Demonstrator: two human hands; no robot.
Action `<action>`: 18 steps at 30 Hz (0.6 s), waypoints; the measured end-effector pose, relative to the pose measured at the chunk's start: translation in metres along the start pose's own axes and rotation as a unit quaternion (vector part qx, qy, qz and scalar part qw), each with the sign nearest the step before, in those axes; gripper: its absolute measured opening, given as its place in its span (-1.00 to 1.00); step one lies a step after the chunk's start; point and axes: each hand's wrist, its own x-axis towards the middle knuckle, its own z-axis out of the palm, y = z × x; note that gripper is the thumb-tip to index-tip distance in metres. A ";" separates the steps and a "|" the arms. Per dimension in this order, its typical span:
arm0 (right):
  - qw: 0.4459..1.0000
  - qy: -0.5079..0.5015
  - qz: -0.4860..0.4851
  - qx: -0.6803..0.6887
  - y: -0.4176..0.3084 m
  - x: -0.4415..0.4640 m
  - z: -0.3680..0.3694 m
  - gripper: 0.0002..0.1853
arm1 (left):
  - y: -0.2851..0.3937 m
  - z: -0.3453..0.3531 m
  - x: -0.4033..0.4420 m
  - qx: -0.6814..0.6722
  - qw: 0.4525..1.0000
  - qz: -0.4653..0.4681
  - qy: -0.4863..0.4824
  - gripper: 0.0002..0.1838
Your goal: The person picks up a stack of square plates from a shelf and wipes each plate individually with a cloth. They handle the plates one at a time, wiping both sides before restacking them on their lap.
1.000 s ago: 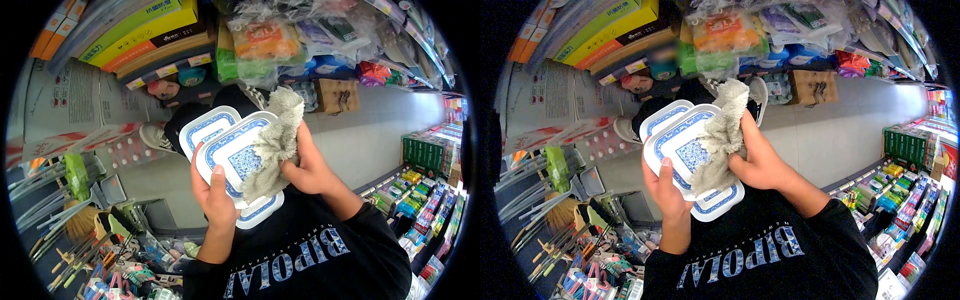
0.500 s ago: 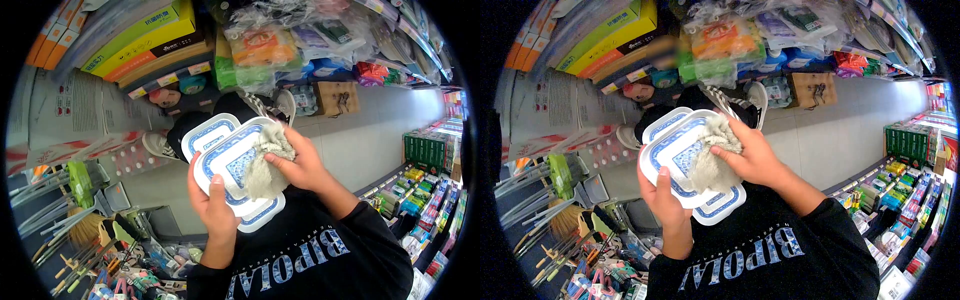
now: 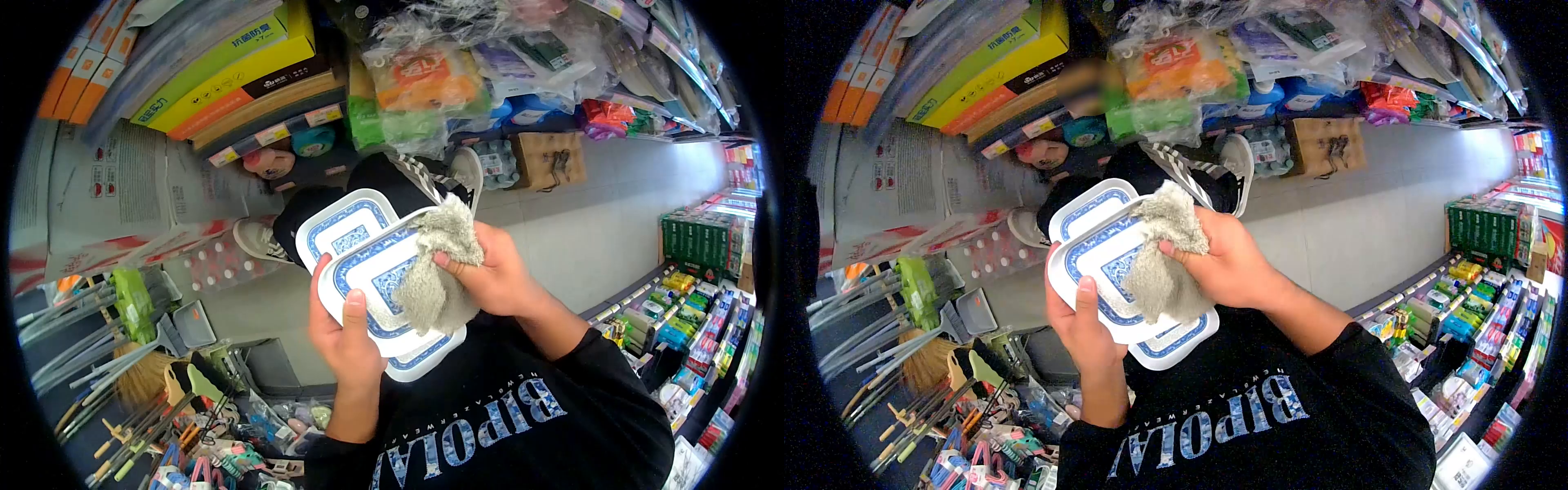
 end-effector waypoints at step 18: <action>0.947 -0.257 -0.059 -0.186 -0.025 0.022 -0.007 -0.79 | 0.044 -0.004 0.046 0.326 0.864 -0.089 -0.373 -0.23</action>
